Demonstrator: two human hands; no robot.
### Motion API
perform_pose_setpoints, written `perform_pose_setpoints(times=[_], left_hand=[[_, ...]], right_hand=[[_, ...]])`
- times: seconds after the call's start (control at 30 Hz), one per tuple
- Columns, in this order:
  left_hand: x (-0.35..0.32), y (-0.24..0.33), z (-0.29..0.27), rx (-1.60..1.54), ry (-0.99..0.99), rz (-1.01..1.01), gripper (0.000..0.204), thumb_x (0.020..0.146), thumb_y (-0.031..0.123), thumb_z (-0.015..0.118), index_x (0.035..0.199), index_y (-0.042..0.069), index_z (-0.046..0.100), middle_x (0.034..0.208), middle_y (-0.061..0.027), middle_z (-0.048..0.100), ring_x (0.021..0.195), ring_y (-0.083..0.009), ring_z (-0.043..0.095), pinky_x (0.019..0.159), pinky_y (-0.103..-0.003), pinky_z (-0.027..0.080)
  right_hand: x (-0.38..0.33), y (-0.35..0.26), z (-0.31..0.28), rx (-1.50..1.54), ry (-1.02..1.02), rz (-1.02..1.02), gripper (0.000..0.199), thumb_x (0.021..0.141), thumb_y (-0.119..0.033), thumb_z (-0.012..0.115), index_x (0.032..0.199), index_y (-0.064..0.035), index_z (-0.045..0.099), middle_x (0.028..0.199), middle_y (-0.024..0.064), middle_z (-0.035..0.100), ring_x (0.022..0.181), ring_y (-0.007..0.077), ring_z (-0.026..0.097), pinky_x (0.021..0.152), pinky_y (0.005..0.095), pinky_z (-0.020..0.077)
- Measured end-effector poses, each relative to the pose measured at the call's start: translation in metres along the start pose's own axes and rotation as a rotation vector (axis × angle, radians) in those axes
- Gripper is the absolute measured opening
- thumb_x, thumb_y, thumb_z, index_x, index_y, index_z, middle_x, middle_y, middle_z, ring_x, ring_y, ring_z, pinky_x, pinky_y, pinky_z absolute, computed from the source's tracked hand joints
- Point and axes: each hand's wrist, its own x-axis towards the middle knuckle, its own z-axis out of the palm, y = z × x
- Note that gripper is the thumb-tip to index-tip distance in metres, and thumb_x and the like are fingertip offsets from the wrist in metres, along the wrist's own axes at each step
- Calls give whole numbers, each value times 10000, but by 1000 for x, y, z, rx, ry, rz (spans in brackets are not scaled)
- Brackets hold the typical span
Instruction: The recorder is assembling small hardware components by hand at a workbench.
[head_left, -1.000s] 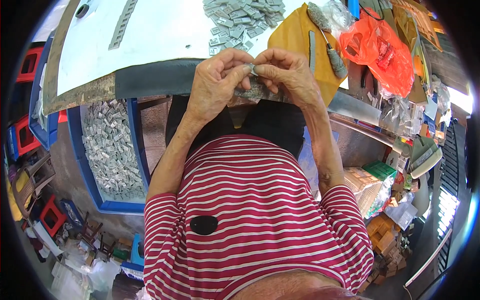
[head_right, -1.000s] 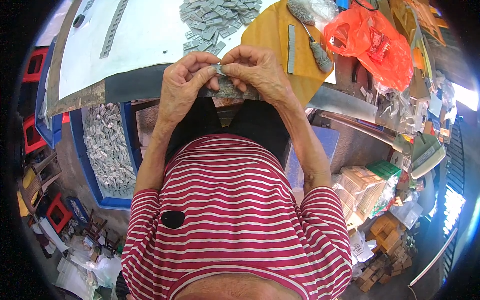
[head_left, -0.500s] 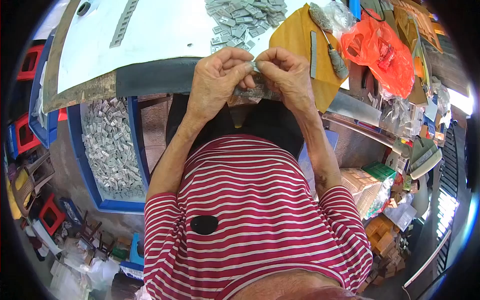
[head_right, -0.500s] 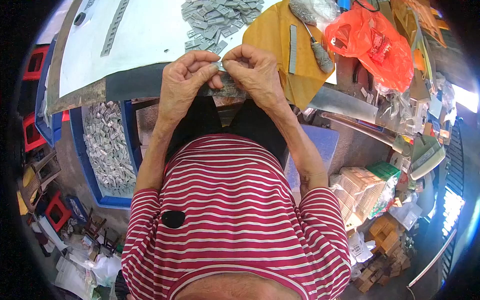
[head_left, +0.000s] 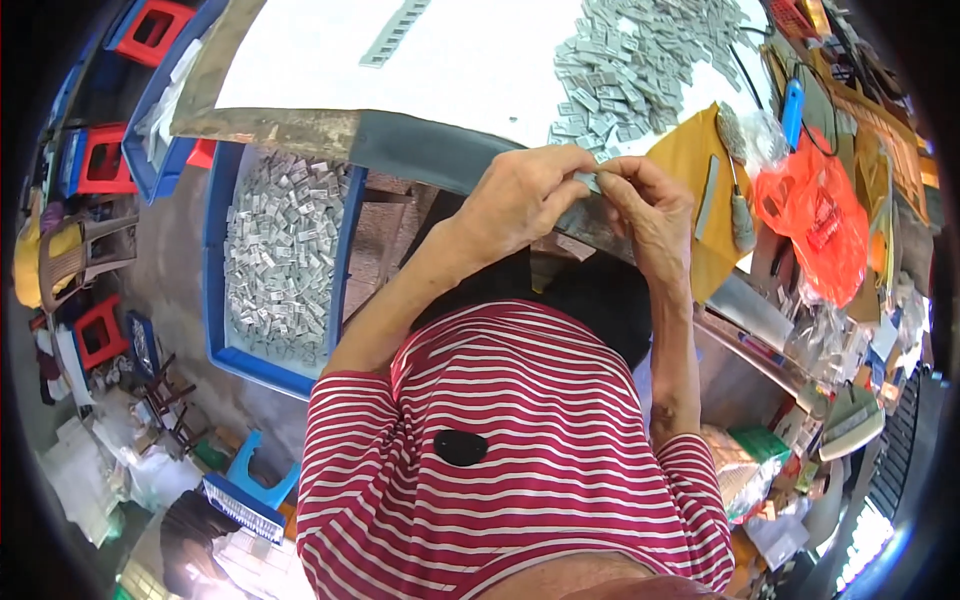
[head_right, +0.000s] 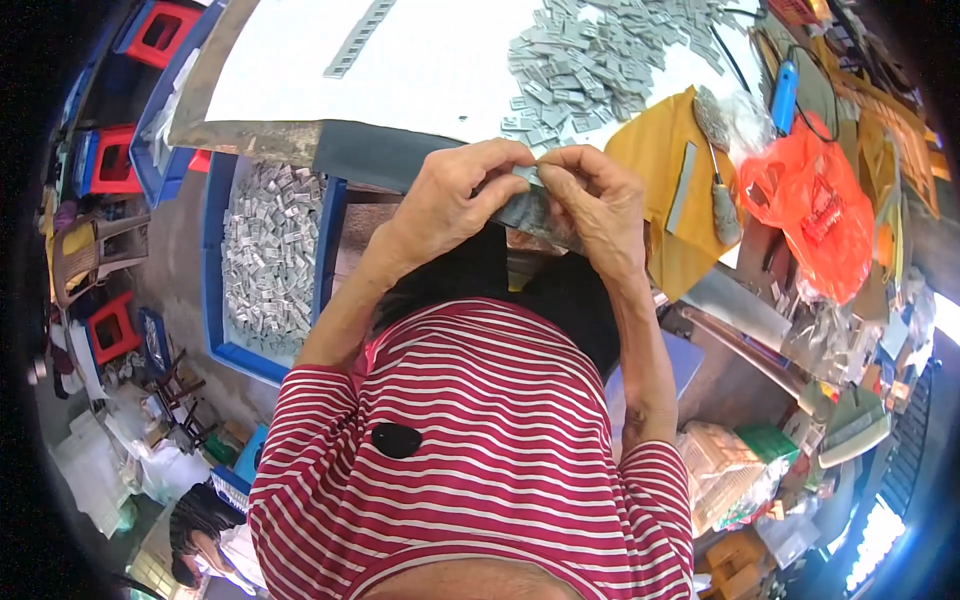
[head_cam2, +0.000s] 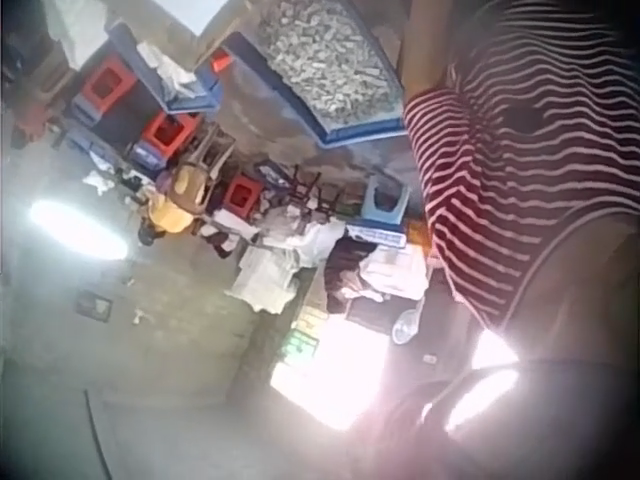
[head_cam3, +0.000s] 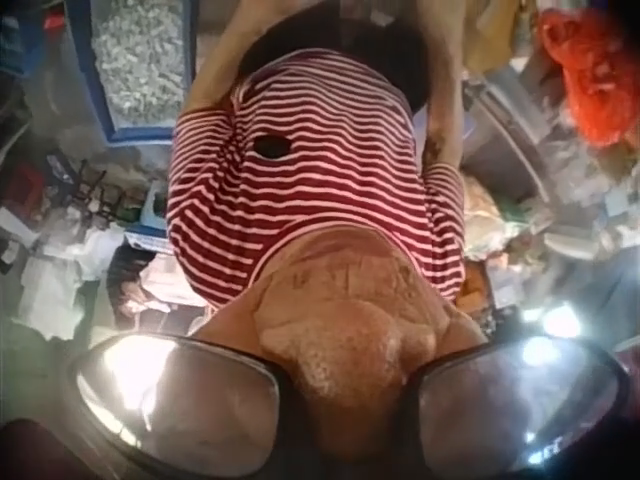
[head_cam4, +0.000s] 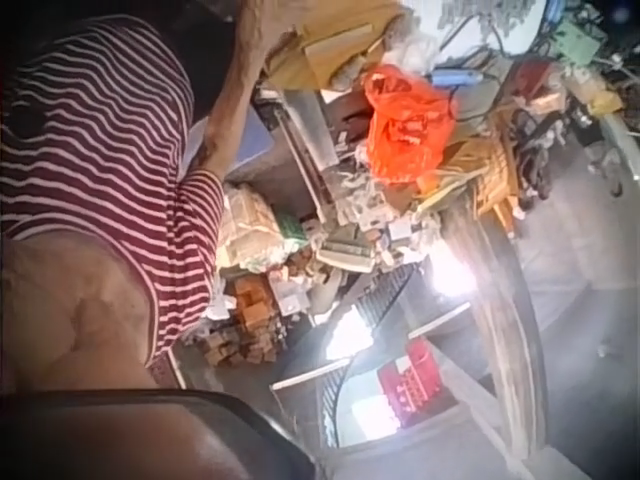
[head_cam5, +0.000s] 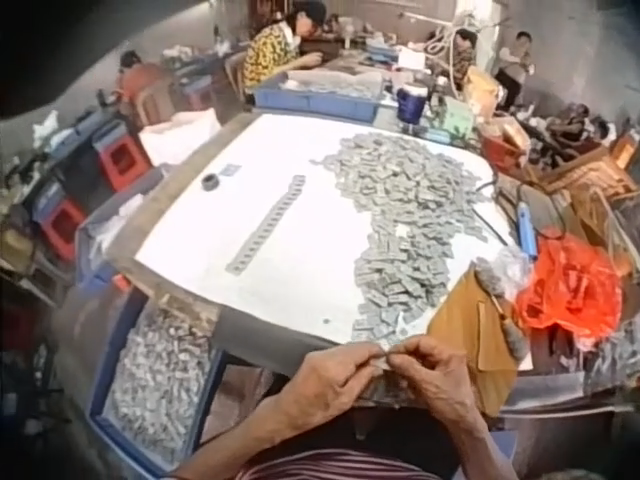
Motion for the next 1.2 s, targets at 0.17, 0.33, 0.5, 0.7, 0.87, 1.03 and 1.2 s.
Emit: perform_pose_setpoints(times=[0.17, 0.33, 0.5, 0.7, 0.87, 1.03, 1.2], left_hand=[[-7, -11, -37, 94, 105, -65, 194, 782, 78, 613, 953, -10, 590, 780, -91, 620, 676, -126, 573, 632, -235, 460], [-12, -34, -92, 160, 325, -262, 207, 784, 102, 627, 978, 30, 622, 797, -22, 625, 715, -73, 544, 649, -208, 454], [-13, -65, -132, 332, 430, -294, 187, 759, 95, 622, 929, 17, 620, 774, -70, 605, 664, -130, 544, 618, -262, 451], [-15, -80, -149, 467, 404, -226, 203, 743, 72, 613, 935, 6, 612, 792, -91, 586, 664, -164, 536, 611, -278, 439], [-11, -80, -146, 503, 381, -202, 204, 735, 56, 604, 928, -9, 608, 784, -100, 579, 662, -179, 538, 619, -291, 444], [-9, -83, -146, 516, 392, -197, 199, 735, 57, 602, 923, -6, 610, 774, -103, 576, 659, -181, 539, 617, -294, 443], [-6, -85, -146, 524, 398, -188, 190, 737, 59, 600, 916, -4, 609, 763, -105, 571, 653, -186, 537, 612, -297, 440]], right_hand=[[9, 2, 14, 106, -47, -63, 155, 851, -96, 555, 933, 31, 589, 669, 15, 535, 507, 46, 445, 458, 172, 351], [5, 3, 7, 99, -75, -44, 157, 850, -82, 547, 938, 44, 583, 691, 33, 540, 504, 55, 448, 454, 174, 360], [2, 8, 5, 128, -58, -13, 140, 834, -52, 559, 927, 50, 581, 690, 38, 540, 502, 55, 447, 436, 169, 349], [0, 9, 4, 128, -67, 7, 135, 823, -36, 567, 925, 51, 580, 693, 43, 542, 498, 53, 444, 422, 169, 341], [-3, 8, 1, 127, -62, 22, 139, 822, -36, 568, 930, 50, 578, 696, 48, 544, 500, 53, 444, 419, 166, 334], [-6, 8, 0, 157, -49, 25, 137, 824, -37, 566, 929, 50, 577, 685, 50, 542, 497, 54, 443, 416, 162, 326], [-9, 9, -3, 152, -67, 36, 137, 825, -40, 567, 927, 50, 577, 651, 40, 533, 488, 54, 439, 414, 164, 324]])
